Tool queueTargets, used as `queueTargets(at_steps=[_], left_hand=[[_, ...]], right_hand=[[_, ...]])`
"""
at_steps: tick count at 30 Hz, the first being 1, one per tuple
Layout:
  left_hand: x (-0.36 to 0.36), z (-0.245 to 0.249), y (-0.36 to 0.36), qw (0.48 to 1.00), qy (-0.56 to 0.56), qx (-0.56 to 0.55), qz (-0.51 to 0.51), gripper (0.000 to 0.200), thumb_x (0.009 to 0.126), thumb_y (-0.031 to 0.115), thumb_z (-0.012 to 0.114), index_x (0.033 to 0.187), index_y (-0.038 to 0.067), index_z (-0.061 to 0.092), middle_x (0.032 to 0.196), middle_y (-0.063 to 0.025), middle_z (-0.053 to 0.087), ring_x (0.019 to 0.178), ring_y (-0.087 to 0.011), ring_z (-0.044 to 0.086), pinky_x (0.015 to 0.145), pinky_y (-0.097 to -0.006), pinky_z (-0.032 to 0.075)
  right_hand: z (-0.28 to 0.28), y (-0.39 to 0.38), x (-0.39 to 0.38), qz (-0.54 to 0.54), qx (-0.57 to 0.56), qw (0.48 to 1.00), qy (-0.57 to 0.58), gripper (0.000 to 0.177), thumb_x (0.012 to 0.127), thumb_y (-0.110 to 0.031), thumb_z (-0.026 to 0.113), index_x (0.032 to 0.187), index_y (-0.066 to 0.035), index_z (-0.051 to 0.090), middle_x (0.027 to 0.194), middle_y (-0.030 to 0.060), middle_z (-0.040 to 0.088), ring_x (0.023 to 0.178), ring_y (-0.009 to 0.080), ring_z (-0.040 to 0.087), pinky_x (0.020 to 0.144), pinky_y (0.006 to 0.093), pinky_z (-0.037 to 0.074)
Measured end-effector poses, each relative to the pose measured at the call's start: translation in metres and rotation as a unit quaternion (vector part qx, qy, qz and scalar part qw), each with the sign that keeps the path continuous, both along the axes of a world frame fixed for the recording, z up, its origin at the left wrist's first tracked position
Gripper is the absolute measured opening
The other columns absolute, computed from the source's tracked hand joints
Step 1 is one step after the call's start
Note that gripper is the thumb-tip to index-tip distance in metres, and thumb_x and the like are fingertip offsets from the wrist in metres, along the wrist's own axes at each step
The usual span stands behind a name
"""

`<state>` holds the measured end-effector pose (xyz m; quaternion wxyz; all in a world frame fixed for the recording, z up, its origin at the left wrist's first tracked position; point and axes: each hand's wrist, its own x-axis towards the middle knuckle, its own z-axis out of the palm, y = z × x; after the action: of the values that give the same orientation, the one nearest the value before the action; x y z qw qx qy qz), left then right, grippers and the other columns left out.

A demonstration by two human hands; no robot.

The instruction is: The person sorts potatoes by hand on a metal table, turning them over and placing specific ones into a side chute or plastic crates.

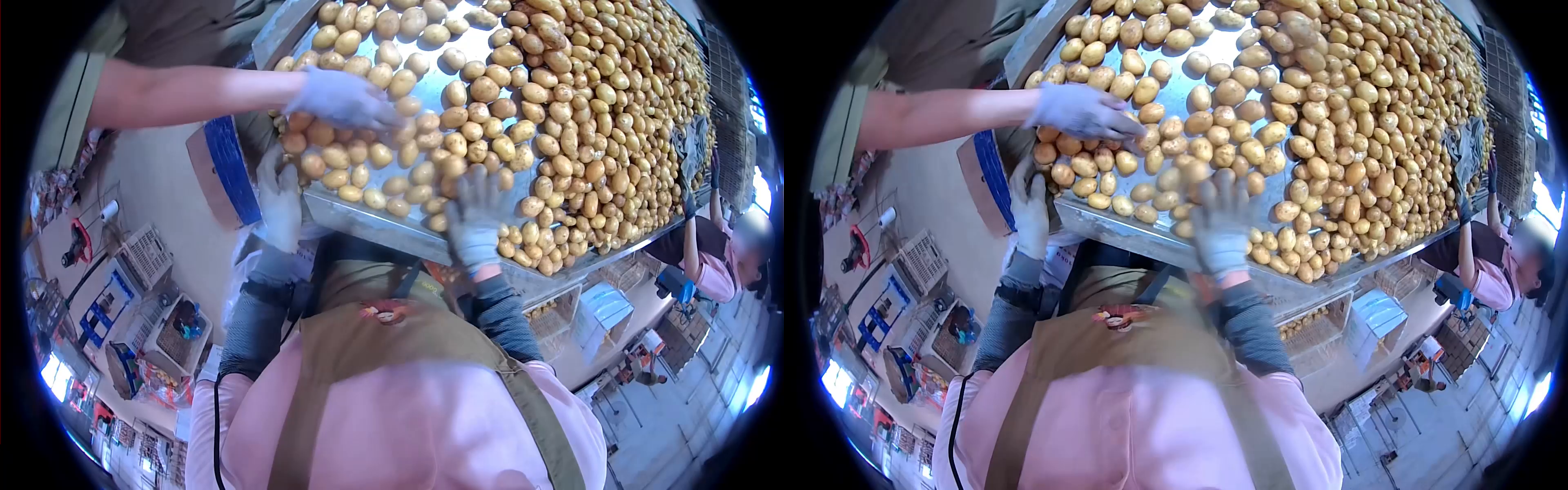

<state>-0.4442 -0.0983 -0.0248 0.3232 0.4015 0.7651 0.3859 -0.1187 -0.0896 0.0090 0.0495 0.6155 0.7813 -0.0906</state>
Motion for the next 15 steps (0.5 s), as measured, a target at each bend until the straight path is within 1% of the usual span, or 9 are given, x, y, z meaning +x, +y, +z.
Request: queueTargets(at_steps=[1,3,4,7,9,10,13,14,15], left_hand=[[-0.008,-0.016,0.003,0.991,0.1,-0.042,-0.082,0.038,0.101,0.01,0.055,0.137,-0.001,0.054,0.135,-0.0203,0.057,0.126,-0.0295,0.055,0.109,-0.0376,0.041],[-0.016,-0.026,0.016,0.918,0.29,-0.121,-0.242,0.042,0.101,0.017,0.056,0.139,-0.002,0.052,0.136,-0.0243,0.056,0.127,-0.0326,0.054,0.11,-0.0385,0.041],[0.002,-0.017,0.033,0.989,-0.046,-0.143,-0.008,0.056,0.1,0.03,0.062,0.141,-0.004,0.047,0.137,-0.0301,0.052,0.128,-0.0373,0.052,0.108,-0.0402,0.042],[0.002,-0.069,0.04,0.993,0.081,-0.082,-0.017,0.061,0.098,0.037,0.067,0.14,-0.004,0.049,0.125,-0.0254,0.063,0.115,-0.0341,0.062,0.098,-0.0407,0.049],[-0.007,-0.053,0.049,0.999,-0.039,-0.011,0.024,0.053,0.098,0.034,0.067,0.133,-0.003,0.056,0.12,-0.0205,0.068,0.108,-0.0273,0.065,0.096,-0.0371,0.05],[-0.004,-0.031,0.05,0.978,-0.184,-0.049,0.084,0.044,0.099,0.028,0.065,0.131,-0.001,0.061,0.123,-0.0187,0.067,0.11,-0.0224,0.064,0.097,-0.0341,0.05],[-0.038,-0.089,0.021,0.994,-0.069,-0.04,-0.075,0.041,0.098,0.021,0.063,0.134,0.001,0.062,0.125,-0.0159,0.067,0.113,-0.0251,0.063,0.101,-0.0347,0.049],[-0.032,-0.078,0.02,0.995,-0.068,-0.02,-0.073,0.043,0.094,0.018,0.063,0.134,0.002,0.063,0.13,-0.0168,0.066,0.118,-0.0301,0.062,0.106,-0.0379,0.047],[-0.03,-0.071,0.02,0.989,0.087,0.005,-0.116,0.044,0.091,0.021,0.065,0.129,0.0,0.065,0.134,-0.0201,0.063,0.121,-0.0366,0.061,0.106,-0.0423,0.046]], right_hand=[[-0.015,0.003,0.017,-0.062,0.047,0.996,0.033,0.058,0.091,-0.034,0.062,0.143,-0.011,0.052,0.153,0.0181,0.043,0.144,0.0392,0.036,0.109,0.0569,0.029],[-0.02,0.025,0.025,-0.075,0.116,0.99,0.017,0.061,0.092,-0.034,0.062,0.145,-0.006,0.049,0.157,0.0197,0.04,0.145,0.0398,0.034,0.112,0.0579,0.026],[-0.024,0.036,0.021,-0.096,0.132,0.984,0.069,0.061,0.092,-0.032,0.064,0.145,-0.005,0.049,0.155,0.0202,0.041,0.144,0.0399,0.035,0.114,0.0567,0.025],[-0.019,0.061,-0.013,-0.116,0.142,0.95,0.253,0.059,0.09,-0.014,0.07,0.145,-0.004,0.05,0.146,0.0217,0.051,0.136,0.0381,0.048,0.115,0.0471,0.034],[-0.018,0.053,-0.033,-0.051,0.176,0.948,0.258,0.056,0.086,-0.01,0.068,0.14,-0.006,0.053,0.138,0.0209,0.055,0.127,0.0415,0.051,0.109,0.0493,0.041],[-0.024,0.05,-0.034,-0.016,0.167,0.945,0.282,0.051,0.084,-0.009,0.069,0.134,-0.008,0.058,0.135,0.0207,0.056,0.122,0.0401,0.053,0.105,0.0494,0.042],[-0.009,0.042,-0.064,-0.026,0.099,0.938,0.332,0.025,0.082,-0.009,0.07,0.107,-0.008,0.069,0.12,0.014,0.063,0.1,0.0346,0.062,0.088,0.0467,0.049],[-0.013,0.041,-0.069,-0.004,0.083,0.94,0.331,0.022,0.083,-0.01,0.069,0.105,-0.008,0.069,0.115,0.0133,0.064,0.098,0.0338,0.063,0.086,0.0463,0.049],[-0.019,0.045,-0.074,0.018,0.069,0.941,0.33,0.019,0.083,-0.011,0.069,0.103,-0.008,0.07,0.11,0.0127,0.066,0.096,0.033,0.063,0.084,0.0459,0.049]])
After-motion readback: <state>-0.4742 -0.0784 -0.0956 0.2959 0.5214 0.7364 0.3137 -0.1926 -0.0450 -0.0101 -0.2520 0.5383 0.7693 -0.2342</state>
